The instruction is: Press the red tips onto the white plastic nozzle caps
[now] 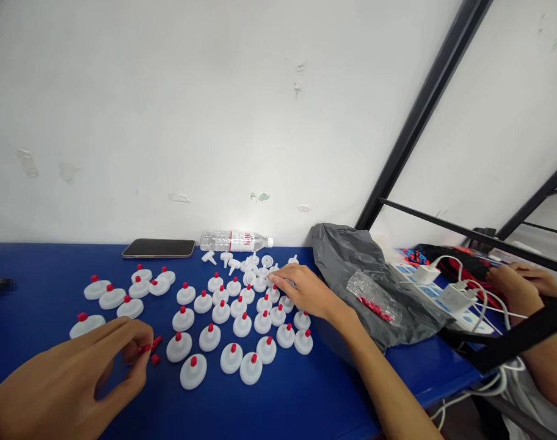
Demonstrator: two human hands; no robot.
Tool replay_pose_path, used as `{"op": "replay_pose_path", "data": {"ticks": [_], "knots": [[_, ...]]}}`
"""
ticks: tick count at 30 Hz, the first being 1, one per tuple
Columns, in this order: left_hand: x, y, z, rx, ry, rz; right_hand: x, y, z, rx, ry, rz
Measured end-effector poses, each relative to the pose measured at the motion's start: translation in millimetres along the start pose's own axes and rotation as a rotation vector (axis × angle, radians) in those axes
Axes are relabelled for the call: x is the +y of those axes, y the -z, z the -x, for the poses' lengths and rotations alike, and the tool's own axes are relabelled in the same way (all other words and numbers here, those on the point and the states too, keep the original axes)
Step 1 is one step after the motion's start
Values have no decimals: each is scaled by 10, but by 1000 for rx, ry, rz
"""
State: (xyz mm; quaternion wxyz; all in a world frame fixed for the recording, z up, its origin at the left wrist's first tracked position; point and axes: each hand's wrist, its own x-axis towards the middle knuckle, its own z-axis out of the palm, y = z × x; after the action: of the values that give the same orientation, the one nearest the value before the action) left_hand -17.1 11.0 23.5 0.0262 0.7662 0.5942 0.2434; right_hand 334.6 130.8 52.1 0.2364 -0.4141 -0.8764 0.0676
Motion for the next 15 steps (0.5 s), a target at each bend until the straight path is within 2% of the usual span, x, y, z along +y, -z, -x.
{"op": "replay_pose_path", "data": {"ticks": [4,9,12,15], "knots": [[44,3,-3,16,-40,22,15,36,22,140,-5,16],[111,54,-14,269,-65,50,-108,26,45,325,66,19],[147,118,-8,349,-31,104,-336,-35,27,312,168,20],[213,203,11,313,95,225,-667,-106,-13,251,323,44]]}}
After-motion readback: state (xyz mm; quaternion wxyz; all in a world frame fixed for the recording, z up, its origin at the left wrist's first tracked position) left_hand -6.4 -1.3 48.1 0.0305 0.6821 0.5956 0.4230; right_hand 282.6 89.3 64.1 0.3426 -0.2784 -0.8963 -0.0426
